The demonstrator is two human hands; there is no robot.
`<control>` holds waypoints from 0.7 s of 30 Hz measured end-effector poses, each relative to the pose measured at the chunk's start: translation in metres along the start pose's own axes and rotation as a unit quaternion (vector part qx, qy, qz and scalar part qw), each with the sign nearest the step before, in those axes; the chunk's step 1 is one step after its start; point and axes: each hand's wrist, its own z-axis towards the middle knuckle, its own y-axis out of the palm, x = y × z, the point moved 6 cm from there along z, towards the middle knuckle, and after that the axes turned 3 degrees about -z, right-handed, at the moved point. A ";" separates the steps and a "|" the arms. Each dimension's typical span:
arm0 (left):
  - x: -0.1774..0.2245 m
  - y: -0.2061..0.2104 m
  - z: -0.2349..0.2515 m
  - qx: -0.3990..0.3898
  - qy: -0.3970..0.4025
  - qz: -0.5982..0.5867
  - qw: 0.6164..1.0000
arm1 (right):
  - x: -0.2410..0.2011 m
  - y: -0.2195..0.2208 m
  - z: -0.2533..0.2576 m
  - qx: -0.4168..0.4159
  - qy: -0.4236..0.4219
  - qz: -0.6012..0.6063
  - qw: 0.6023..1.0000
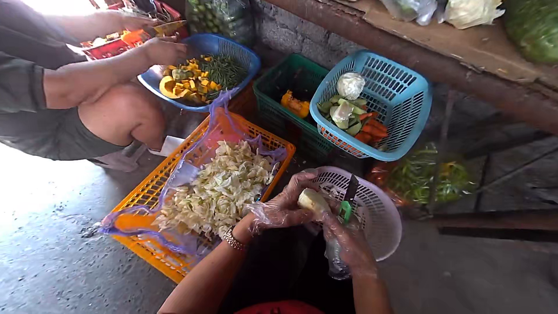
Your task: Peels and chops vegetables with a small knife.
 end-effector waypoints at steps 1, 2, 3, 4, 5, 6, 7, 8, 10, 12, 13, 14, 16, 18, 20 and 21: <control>-0.001 -0.001 -0.001 0.007 -0.011 -0.018 1.000 | 0.005 0.001 -0.001 0.009 0.018 0.028 0.999; -0.002 -0.002 -0.002 0.017 -0.024 -0.030 0.999 | 0.009 0.002 -0.001 0.020 0.030 0.048 0.998; -0.002 -0.003 -0.003 0.031 -0.041 -0.034 0.998 | 0.012 0.003 -0.002 0.029 0.034 0.065 0.997; -0.002 -0.003 -0.004 0.050 -0.059 -0.025 0.997 | 0.015 0.005 -0.002 0.038 0.035 0.082 0.995; -0.003 -0.004 -0.005 0.064 -0.065 -0.011 0.996 | 0.017 0.008 -0.002 0.045 0.039 0.095 0.994; -0.004 -0.004 -0.005 0.076 -0.064 0.010 0.995 | 0.018 0.011 -0.003 0.054 0.043 0.110 0.992; -0.004 -0.003 -0.006 0.087 -0.061 0.024 0.994 | 0.020 0.014 -0.004 0.058 0.046 0.124 0.990; -0.003 -0.001 -0.006 0.097 -0.058 0.021 0.993 | 0.021 0.018 -0.005 0.064 0.049 0.136 0.987; -0.004 0.005 -0.008 0.132 -0.054 0.000 0.990 | 0.023 0.027 -0.007 0.077 0.059 0.139 0.985; -0.006 0.007 -0.011 0.178 -0.056 -0.011 0.982 | 0.027 0.034 -0.008 0.084 0.062 0.128 0.986; -0.006 0.006 -0.013 0.205 -0.059 -0.014 0.977 | 0.030 0.036 -0.008 0.081 0.061 0.114 0.988; -0.004 0.006 -0.015 0.230 -0.063 -0.017 0.971 | 0.033 0.035 -0.007 0.079 0.055 0.095 0.991; 0.000 0.001 -0.018 0.271 -0.070 -0.024 0.960 | 0.034 0.026 -0.006 0.087 0.006 0.051 0.995; 0.004 -0.008 -0.020 0.294 -0.055 -0.009 0.954 | 0.019 0.019 -0.009 0.078 -0.045 0.110 0.990; 0.001 -0.018 -0.024 0.302 -0.038 0.057 0.951 | -0.017 0.025 -0.027 -0.045 -0.071 0.293 0.952; -0.007 -0.022 -0.027 0.306 -0.030 0.098 0.947 | -0.044 0.034 -0.043 -0.146 -0.092 0.369 0.913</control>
